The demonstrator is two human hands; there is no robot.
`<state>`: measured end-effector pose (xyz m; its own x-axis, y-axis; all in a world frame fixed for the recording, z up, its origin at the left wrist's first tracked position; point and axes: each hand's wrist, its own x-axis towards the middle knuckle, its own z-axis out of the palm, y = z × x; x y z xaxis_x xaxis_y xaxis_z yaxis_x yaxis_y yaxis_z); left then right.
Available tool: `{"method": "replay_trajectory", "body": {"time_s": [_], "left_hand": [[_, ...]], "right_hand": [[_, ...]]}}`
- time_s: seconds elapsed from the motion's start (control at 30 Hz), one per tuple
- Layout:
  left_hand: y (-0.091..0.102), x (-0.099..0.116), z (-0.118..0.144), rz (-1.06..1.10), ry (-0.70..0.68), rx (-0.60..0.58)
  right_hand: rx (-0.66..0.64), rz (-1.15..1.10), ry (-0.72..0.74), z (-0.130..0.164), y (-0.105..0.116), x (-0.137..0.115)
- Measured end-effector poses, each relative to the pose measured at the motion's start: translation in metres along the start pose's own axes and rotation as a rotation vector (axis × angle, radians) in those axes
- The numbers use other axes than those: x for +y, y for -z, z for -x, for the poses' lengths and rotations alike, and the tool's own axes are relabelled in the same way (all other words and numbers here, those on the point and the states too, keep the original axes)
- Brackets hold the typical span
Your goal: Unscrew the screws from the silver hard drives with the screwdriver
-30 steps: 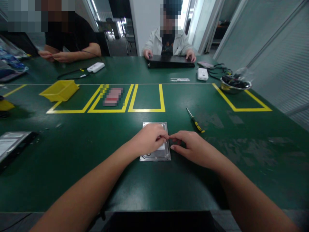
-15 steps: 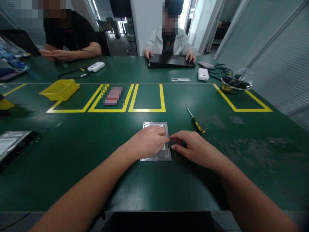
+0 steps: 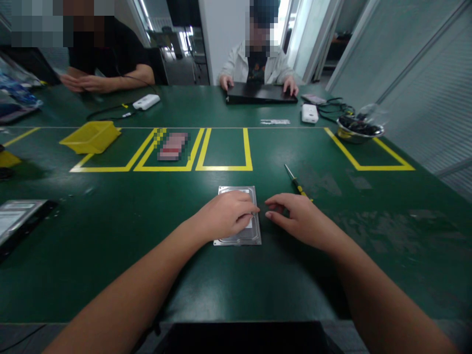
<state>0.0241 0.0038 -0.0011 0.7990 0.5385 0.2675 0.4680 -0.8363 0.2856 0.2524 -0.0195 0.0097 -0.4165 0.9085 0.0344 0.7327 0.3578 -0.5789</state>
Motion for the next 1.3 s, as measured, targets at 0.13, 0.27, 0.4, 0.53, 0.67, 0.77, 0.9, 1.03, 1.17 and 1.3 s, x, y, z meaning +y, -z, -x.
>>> {"method": "replay_trajectory", "body": {"time_s": [0.13,0.27,0.4,0.53,0.67,0.77,0.9,1.03,1.17,1.3], "left_hand": [[0.003,0.001,0.000,0.019,0.026,-0.014],[0.005,0.003,-0.001,0.028,0.071,-0.031],[0.007,0.007,-0.001,0.005,0.144,-0.042],[0.009,0.011,0.002,-0.018,0.178,-0.048],[0.007,0.013,0.005,-0.023,0.184,-0.015],[0.002,0.013,0.008,-0.037,0.174,0.023],[-0.006,0.013,0.012,-0.064,0.144,0.088],[-0.009,0.012,0.015,-0.063,0.132,0.127],[-0.006,0.011,0.016,-0.059,0.137,0.130],[-0.005,0.012,0.015,-0.058,0.137,0.133]], "right_hand": [[0.064,0.101,-0.058,-0.003,0.003,0.004],[0.219,0.376,-0.124,-0.005,0.007,0.013],[0.279,0.575,-0.289,-0.005,0.014,0.021],[0.206,0.687,-0.424,-0.005,0.018,0.024],[0.146,0.676,-0.506,-0.009,0.016,0.027],[0.130,0.648,-0.528,-0.014,0.013,0.031],[0.096,0.623,-0.578,-0.019,0.013,0.034],[0.066,0.607,-0.602,-0.017,0.015,0.030],[0.087,0.615,-0.576,-0.015,0.021,0.021],[0.215,0.608,-0.488,-0.017,0.041,0.012]]}}
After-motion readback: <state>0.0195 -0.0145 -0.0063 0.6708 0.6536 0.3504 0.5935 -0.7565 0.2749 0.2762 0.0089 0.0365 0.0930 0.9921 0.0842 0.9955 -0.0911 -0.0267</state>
